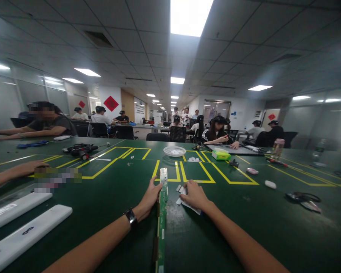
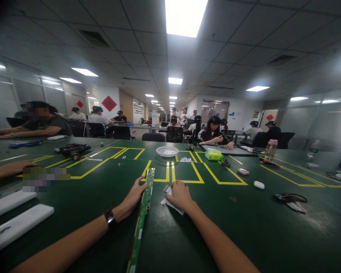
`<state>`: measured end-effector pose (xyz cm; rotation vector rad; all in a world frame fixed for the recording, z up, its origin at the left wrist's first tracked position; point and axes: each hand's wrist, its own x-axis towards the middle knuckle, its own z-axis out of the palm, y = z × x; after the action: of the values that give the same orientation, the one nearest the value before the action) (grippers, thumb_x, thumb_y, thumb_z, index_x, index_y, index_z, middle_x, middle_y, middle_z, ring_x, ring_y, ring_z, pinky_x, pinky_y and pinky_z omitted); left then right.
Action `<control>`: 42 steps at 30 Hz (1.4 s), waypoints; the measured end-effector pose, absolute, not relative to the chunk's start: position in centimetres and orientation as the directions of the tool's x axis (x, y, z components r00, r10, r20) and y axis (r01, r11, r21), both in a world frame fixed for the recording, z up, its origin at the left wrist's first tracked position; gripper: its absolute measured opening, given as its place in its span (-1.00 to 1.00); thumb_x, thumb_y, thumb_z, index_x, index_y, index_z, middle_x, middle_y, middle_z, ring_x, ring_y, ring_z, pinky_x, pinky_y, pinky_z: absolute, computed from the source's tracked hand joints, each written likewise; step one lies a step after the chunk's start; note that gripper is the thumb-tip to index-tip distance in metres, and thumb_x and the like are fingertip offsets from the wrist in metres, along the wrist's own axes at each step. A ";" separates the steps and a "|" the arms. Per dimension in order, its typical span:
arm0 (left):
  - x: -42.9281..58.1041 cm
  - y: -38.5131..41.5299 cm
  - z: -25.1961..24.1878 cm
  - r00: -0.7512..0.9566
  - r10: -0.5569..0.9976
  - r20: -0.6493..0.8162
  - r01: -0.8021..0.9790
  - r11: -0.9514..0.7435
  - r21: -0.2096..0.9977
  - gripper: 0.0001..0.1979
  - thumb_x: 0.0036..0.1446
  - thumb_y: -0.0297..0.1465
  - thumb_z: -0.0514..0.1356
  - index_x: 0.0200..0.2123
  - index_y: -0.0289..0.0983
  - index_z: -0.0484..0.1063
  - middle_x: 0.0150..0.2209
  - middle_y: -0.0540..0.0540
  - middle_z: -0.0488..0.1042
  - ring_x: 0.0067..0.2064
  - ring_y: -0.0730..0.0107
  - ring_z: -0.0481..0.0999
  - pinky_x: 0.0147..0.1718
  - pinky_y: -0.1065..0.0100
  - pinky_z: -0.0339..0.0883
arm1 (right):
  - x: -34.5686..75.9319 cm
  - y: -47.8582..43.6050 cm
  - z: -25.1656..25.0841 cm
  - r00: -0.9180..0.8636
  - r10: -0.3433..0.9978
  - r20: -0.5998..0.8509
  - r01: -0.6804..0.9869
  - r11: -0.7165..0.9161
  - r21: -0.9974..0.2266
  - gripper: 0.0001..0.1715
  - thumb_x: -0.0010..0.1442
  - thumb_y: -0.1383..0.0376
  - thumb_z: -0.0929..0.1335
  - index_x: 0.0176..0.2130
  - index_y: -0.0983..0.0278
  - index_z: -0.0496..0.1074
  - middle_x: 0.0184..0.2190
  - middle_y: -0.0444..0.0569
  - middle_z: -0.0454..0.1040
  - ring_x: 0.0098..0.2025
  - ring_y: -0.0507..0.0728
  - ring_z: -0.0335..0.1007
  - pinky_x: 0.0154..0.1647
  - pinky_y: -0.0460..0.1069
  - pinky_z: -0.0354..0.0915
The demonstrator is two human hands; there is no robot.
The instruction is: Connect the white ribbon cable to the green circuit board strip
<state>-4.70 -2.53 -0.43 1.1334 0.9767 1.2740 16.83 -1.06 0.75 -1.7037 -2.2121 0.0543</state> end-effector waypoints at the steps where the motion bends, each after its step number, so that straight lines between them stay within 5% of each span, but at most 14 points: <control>1: -4.7 -2.5 -0.4 0.076 0.996 0.054 -0.218 -0.037 0.975 -0.32 0.13 -0.20 0.21 0.25 -0.21 0.02 -0.37 -0.02 0.50 -0.42 0.42 0.49 -0.40 0.43 0.34 | 16.8 -1.0 0.7 -0.219 0.939 0.266 0.910 0.295 -0.291 -0.59 0.00 0.15 0.38 -0.16 0.31 0.40 -0.11 0.11 0.38 -0.04 0.24 0.26 -0.12 0.04 0.16; 6: -4.7 -2.4 -0.4 0.165 0.978 0.129 -0.251 -0.085 0.964 -0.56 0.05 -0.12 0.24 -0.13 -0.34 0.43 -0.35 -0.10 0.53 -0.35 0.35 0.50 -0.33 0.39 0.35 | 16.1 -0.6 0.5 -0.243 0.921 0.303 0.712 0.382 -0.589 -0.80 -0.04 0.35 0.36 -0.31 0.29 0.37 -0.40 -0.10 0.40 -0.36 0.04 0.28 -0.35 -0.09 0.15; 13: -4.6 -2.3 -0.4 -0.003 0.991 0.137 -0.227 -0.134 0.965 -0.64 0.00 -0.10 0.23 -0.32 -0.29 0.43 -0.37 -0.02 0.48 -0.36 0.42 0.44 -0.35 0.45 0.31 | 13.5 -1.8 1.0 -0.369 0.923 0.104 0.188 0.184 -0.965 -0.64 -0.04 0.11 0.44 -0.35 0.30 0.34 -0.56 -0.20 0.34 -0.59 -0.05 0.22 -0.56 -0.12 0.18; 26: -4.8 -2.3 -0.5 0.148 0.968 0.203 -0.194 -0.173 0.966 -0.57 0.08 -0.07 0.20 -0.15 -0.30 0.35 -0.38 -0.01 0.43 -0.38 0.42 0.45 -0.41 0.45 0.32 | 12.7 -2.3 0.6 -0.406 0.914 0.002 0.106 0.049 -0.993 -0.69 0.01 0.11 0.37 -0.49 0.27 0.25 -0.67 -0.30 0.19 -0.67 -0.09 0.07 -0.68 -0.17 -0.04; 42: -4.7 -2.6 -0.3 0.149 0.965 0.218 -0.226 -0.181 0.957 -0.59 0.12 -0.08 0.17 -0.13 -0.28 0.35 -0.32 -0.04 0.47 -0.38 0.44 0.45 -0.35 0.43 0.35 | 12.3 -3.0 0.8 -0.375 0.925 0.054 0.120 0.106 -0.987 -0.72 0.06 0.12 0.35 -0.47 0.27 0.30 -0.63 -0.26 0.23 -0.61 -0.06 0.13 -0.62 -0.15 0.08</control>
<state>-4.68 -2.59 -0.31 1.2694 0.8233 1.3155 12.33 -3.02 0.79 -1.0441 -1.6304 1.3491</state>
